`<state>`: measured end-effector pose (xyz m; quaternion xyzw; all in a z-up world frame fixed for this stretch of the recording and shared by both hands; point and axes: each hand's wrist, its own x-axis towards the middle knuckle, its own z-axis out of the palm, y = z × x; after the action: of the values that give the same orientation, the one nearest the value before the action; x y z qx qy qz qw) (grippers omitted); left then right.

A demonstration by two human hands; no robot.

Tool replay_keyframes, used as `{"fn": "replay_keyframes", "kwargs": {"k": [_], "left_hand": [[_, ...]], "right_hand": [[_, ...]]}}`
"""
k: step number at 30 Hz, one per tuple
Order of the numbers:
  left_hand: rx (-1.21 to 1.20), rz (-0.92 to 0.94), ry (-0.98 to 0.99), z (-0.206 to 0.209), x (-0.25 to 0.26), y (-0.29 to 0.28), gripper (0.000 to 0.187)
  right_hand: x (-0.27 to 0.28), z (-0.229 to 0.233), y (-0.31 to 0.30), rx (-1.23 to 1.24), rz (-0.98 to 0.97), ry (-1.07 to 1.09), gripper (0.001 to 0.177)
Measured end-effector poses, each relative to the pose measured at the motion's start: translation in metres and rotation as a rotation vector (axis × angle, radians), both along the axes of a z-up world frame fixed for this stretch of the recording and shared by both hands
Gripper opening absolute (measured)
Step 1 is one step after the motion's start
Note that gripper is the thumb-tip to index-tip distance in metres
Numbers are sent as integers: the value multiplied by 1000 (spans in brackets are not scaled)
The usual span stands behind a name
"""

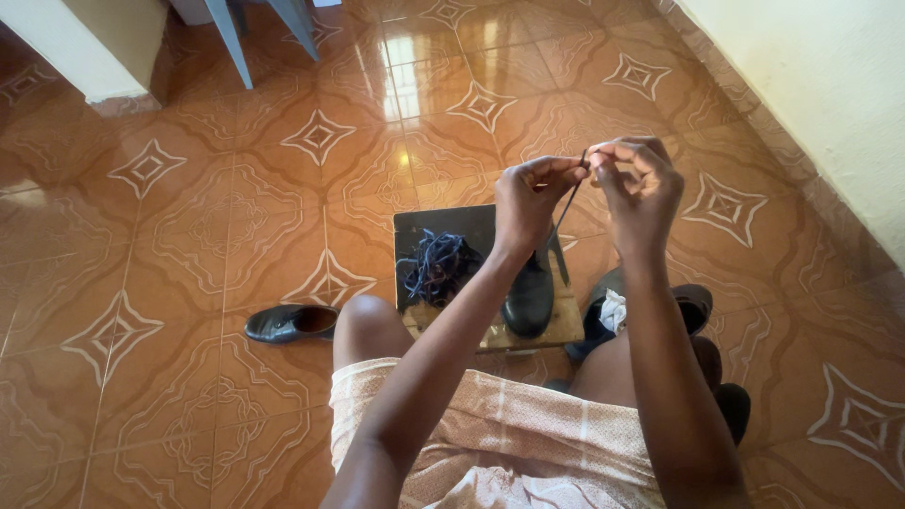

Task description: The person sits on the floor and works on a black leather shoe placed on a small stool. They wipe the shoe with a cloth, then thread a dark shoelace through the eyelets, pulling and adjusting it repeatedly.

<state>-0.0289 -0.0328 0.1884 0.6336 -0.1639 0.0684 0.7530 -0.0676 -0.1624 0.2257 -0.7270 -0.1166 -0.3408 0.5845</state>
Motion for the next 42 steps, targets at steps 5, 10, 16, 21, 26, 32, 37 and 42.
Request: {"fn": "replay_keyframes", "kwargs": {"k": [5, 10, 16, 21, 26, 32, 37, 42], "left_hand": [[72, 36, 26, 1, 0, 0, 23], [140, 76, 37, 1, 1, 0, 24], [81, 55, -1, 0, 3, -2, 23], [113, 85, -10, 3, 3, -2, 21], [172, 131, -101, 8, -1, 1, 20], [99, 32, -48, 8, 0, 3, 17], [17, 25, -55, 0, 0, 25, 19], [76, 120, 81, -24, -1, 72, 19]], "right_hand": [[-2, 3, 2, 11, 23, -13, 7], [-4, 4, 4, -6, 32, -3, 10], [-3, 5, 4, -9, 18, 22, 10], [-5, 6, 7, 31, 37, 50, 10], [-7, 7, 7, 4, 20, 64, 10], [-4, -2, 4, -10, 11, 27, 8], [1, -21, -3, 208, 13, -17, 5], [-3, -59, -23, 292, -57, 103, 8]]}}
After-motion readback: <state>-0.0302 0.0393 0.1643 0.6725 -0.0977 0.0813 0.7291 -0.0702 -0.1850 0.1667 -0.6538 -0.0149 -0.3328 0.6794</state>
